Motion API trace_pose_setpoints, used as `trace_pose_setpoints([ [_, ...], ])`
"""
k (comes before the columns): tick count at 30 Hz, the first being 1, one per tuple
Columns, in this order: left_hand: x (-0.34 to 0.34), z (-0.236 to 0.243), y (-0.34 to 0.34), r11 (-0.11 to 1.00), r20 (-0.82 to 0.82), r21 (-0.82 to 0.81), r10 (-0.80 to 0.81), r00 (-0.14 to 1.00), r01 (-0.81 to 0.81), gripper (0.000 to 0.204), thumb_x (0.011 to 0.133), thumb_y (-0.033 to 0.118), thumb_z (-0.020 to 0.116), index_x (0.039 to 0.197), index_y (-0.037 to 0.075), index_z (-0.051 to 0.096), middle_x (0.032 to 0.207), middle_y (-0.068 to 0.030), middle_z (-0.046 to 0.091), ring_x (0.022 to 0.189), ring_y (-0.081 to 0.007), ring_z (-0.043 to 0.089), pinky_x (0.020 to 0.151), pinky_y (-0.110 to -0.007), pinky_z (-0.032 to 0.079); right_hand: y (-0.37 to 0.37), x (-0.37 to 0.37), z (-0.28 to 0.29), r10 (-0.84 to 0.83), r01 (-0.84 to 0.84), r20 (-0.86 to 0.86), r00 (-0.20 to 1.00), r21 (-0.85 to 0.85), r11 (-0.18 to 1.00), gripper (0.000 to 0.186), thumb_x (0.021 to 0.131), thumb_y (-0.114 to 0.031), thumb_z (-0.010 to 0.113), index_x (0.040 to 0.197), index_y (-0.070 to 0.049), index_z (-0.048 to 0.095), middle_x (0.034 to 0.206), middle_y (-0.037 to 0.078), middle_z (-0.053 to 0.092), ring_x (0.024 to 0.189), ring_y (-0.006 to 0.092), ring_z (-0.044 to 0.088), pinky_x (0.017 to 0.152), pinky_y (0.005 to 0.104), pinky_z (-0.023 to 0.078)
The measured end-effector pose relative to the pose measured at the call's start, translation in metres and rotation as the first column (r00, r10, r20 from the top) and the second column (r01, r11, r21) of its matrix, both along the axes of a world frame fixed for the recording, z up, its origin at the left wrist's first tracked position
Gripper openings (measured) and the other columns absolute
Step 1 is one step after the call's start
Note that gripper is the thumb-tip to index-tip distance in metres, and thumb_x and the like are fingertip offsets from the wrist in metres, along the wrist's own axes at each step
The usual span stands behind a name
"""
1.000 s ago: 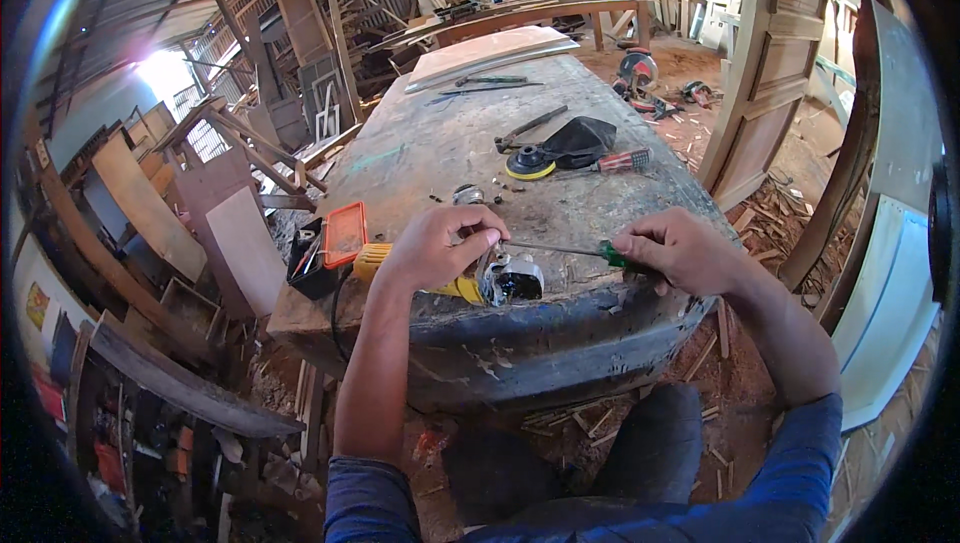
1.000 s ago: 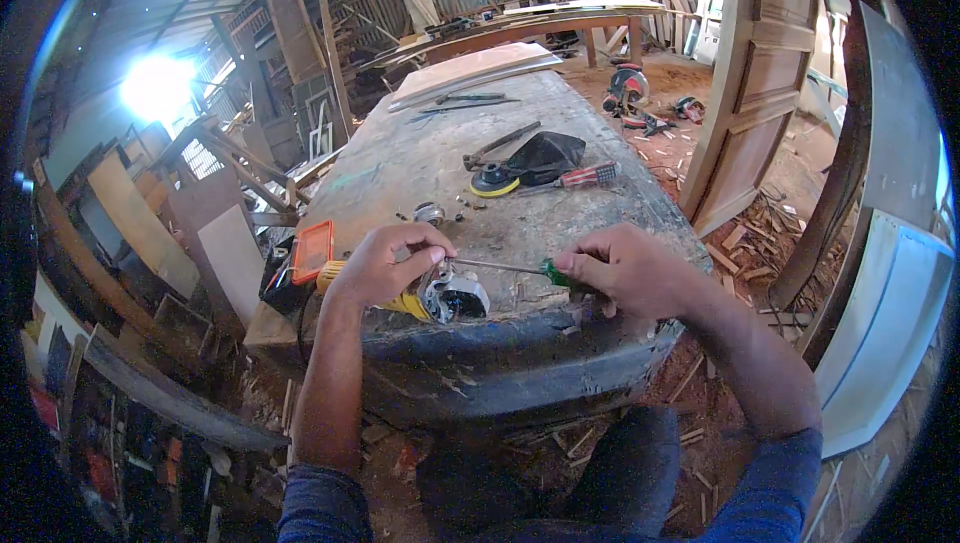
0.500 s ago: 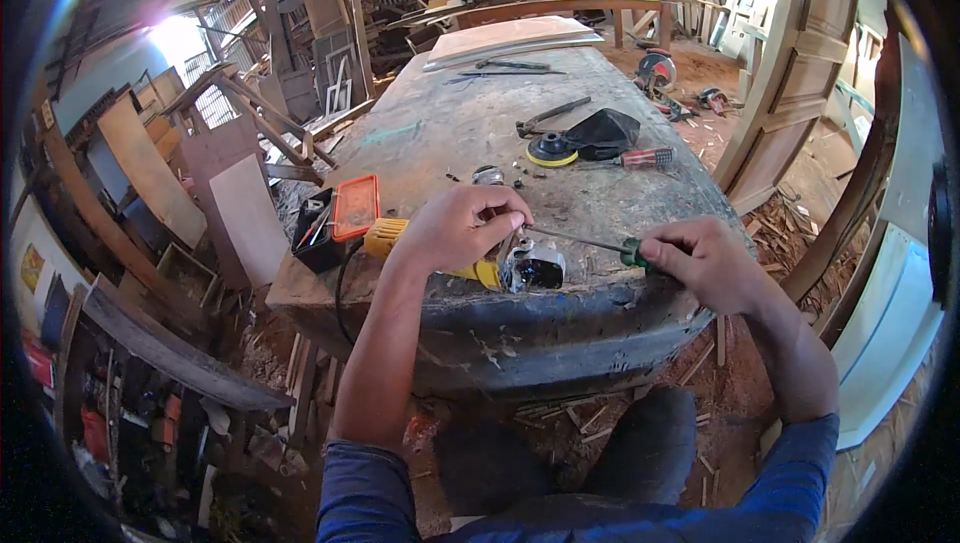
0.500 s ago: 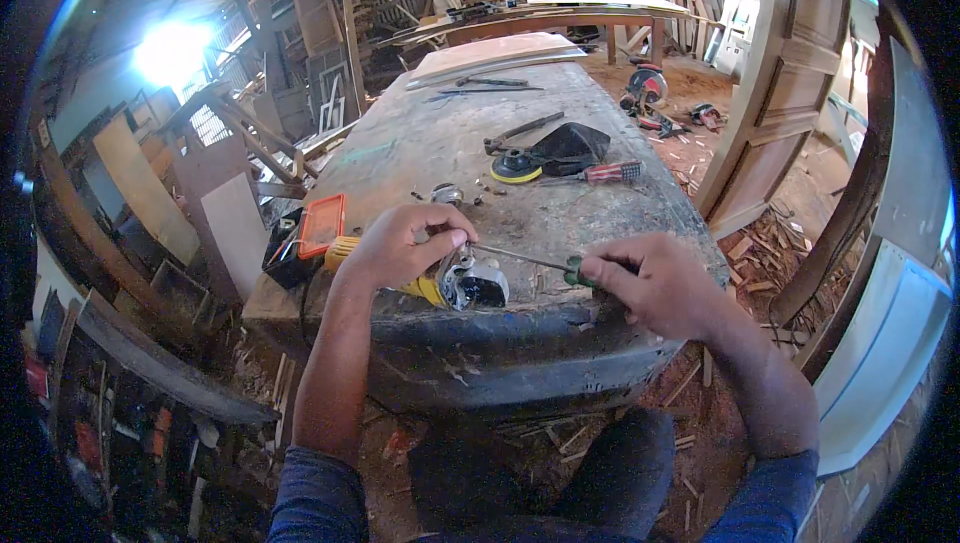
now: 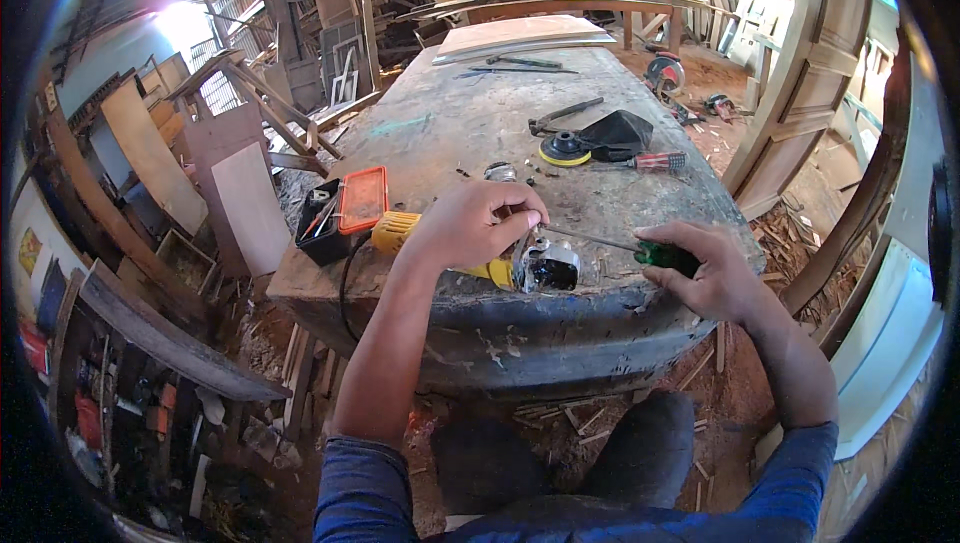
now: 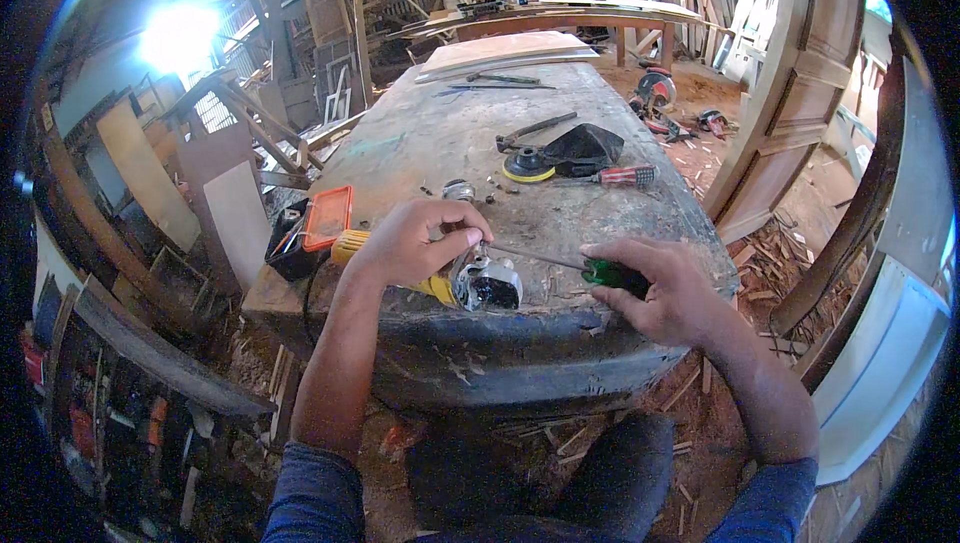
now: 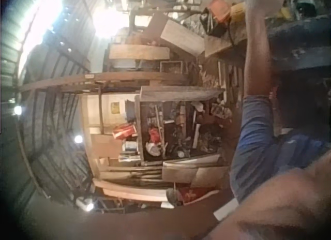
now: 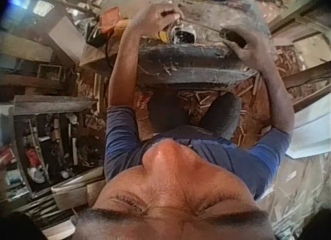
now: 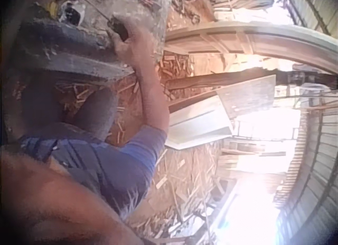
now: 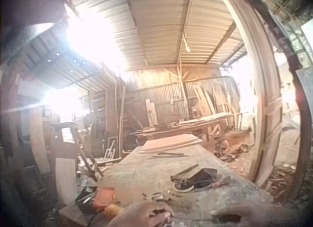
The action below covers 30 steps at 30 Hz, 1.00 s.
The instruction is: The person reassembles an angle grinder by inserting the motor rotor into the tool housing, attaching the front gear casing, and probing the internal components using a screwdriver.
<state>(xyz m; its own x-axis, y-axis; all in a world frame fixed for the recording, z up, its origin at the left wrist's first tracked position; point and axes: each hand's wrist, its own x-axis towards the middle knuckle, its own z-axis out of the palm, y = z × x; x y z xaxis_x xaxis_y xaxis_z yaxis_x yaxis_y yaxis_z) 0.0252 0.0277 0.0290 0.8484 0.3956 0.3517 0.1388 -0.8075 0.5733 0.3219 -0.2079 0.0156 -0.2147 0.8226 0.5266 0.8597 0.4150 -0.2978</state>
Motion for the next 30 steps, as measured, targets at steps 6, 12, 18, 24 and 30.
trace_pose_setpoints([
  [6, -0.003, 0.000, 0.000, 0.999, -0.018, -0.028, 0.030, 0.999, -0.031, 0.022, 0.107, 0.023, 0.071, 0.118, 0.009, 0.085, 0.097, -0.0114, 0.084, 0.086, -0.0228, 0.078, 0.083, -0.038, 0.060, 0.004, -0.005, 0.012, -0.070, 0.025, -0.189, 0.979, -0.231, 0.973, 0.052, 0.096, -0.029, 0.090, 0.142, -0.010, 0.076, 0.119, 0.016, 0.082, 0.100, 0.0378, 0.080, 0.089, 0.0445, 0.063],
  [12, 0.003, -0.004, 0.004, 0.999, 0.062, 0.022, -0.034, 0.997, 0.033, 0.022, 0.107, 0.023, 0.071, 0.117, 0.009, 0.085, 0.092, -0.0106, 0.083, 0.082, -0.0208, 0.078, 0.080, -0.038, 0.059, -0.002, -0.012, 0.001, -0.128, 0.100, 0.220, 0.967, 0.133, 0.986, 0.041, 0.098, -0.029, 0.089, 0.133, -0.009, 0.083, 0.105, 0.016, 0.083, 0.094, 0.0393, 0.080, 0.083, 0.0458, 0.064],
  [18, -0.001, 0.002, 0.002, 1.000, -0.044, -0.021, 0.013, 0.999, -0.014, 0.020, 0.108, 0.019, 0.071, 0.116, 0.007, 0.084, 0.097, -0.0090, 0.083, 0.089, -0.0174, 0.077, 0.085, -0.036, 0.059, 0.006, -0.012, 0.038, -0.319, -0.002, -0.442, 0.838, -0.588, 0.809, 0.040, 0.096, -0.030, 0.090, 0.130, -0.009, 0.085, 0.088, 0.011, 0.079, 0.082, 0.0290, 0.079, 0.073, 0.0391, 0.062],
  [24, -0.003, 0.001, -0.004, 0.999, -0.002, -0.039, 0.019, 1.000, -0.019, 0.021, 0.108, 0.021, 0.071, 0.117, 0.008, 0.085, 0.100, -0.0093, 0.084, 0.091, -0.0198, 0.078, 0.087, -0.037, 0.059, 0.002, -0.006, 0.010, -0.038, -0.006, -0.210, 0.977, -0.206, 0.979, 0.049, 0.094, -0.028, 0.090, 0.137, -0.007, 0.077, 0.109, 0.013, 0.080, 0.098, 0.0303, 0.078, 0.086, 0.0435, 0.061],
  [30, 0.001, 0.003, -0.002, 1.000, 0.015, 0.007, 0.010, 1.000, -0.010, 0.023, 0.106, 0.025, 0.071, 0.118, 0.011, 0.085, 0.097, -0.0113, 0.085, 0.087, -0.0252, 0.080, 0.082, -0.040, 0.060, -0.003, -0.012, -0.005, -0.160, 0.132, 0.280, 0.946, 0.117, 0.984, 0.041, 0.097, -0.022, 0.086, 0.134, -0.006, 0.077, 0.106, 0.018, 0.077, 0.100, 0.0405, 0.077, 0.086, 0.0484, 0.061],
])
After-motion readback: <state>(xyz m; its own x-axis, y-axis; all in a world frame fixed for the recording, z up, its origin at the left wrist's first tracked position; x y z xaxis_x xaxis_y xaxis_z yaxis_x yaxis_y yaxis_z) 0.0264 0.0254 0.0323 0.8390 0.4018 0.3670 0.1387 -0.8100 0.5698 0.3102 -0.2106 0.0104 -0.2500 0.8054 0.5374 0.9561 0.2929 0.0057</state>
